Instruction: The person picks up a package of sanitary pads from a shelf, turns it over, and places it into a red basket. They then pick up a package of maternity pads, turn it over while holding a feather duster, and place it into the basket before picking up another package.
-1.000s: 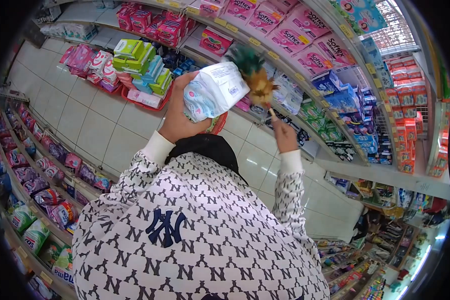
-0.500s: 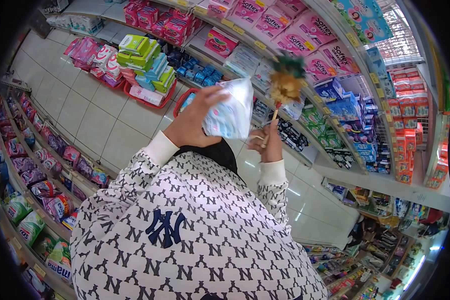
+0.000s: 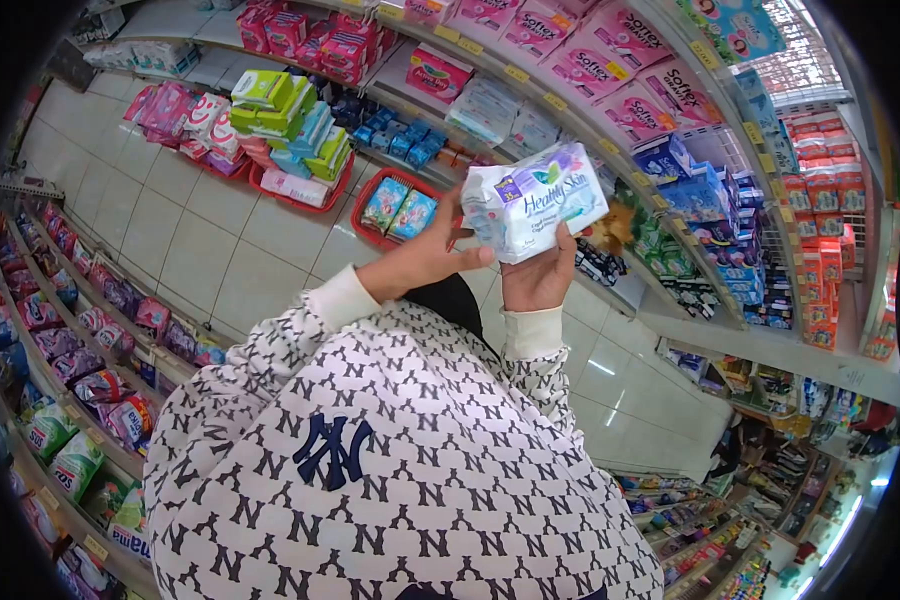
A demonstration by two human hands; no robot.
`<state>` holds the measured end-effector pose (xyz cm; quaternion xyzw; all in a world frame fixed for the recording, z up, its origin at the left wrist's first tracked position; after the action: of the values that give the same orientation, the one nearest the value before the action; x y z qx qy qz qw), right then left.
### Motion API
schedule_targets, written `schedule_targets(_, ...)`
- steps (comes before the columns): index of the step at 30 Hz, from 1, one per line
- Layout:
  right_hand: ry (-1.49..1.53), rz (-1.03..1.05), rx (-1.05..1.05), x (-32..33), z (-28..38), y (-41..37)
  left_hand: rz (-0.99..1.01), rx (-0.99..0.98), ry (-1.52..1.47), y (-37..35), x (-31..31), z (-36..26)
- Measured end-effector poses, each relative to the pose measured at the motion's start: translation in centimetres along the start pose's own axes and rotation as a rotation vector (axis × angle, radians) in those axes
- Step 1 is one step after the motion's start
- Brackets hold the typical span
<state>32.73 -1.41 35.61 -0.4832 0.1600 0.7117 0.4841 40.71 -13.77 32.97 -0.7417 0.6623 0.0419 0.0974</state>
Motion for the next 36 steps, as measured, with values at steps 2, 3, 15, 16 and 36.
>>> schedule_targets(2,-0.060,0.028,0.066,0.1,-0.5,-0.2,-0.090,0.091,-0.160,0.6,-0.8,0.9)
schedule_targets(3,-0.114,0.047,0.091,0.8,-0.7,-0.2,-0.122,0.118,-0.340,0.7,-0.8,-0.1)
schedule_targets(15,-1.690,0.164,0.261,7.0,4.9,-5.3,-0.498,0.017,-0.263,0.7,3.1,3.3)
schedule_targets(16,-1.796,0.175,0.295,6.6,4.7,-5.2,-0.499,-0.006,-0.257,0.9,3.4,3.9)
schedule_targets(36,-1.397,0.134,0.215,9.6,7.2,-1.9,-0.432,-0.385,1.041,-1.0,4.8,-4.2)
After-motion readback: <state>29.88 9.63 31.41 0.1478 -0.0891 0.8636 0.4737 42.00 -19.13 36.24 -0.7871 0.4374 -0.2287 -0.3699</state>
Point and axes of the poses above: each hand's wrist, its own y-axis towards the middle knuckle, its own x-axis out of the back of the hand, z = x × y, the point moved 5 cm from there along y, towards the middle knuckle, and after that the axes turned 13 degrees about y, right-handed, at the moved point
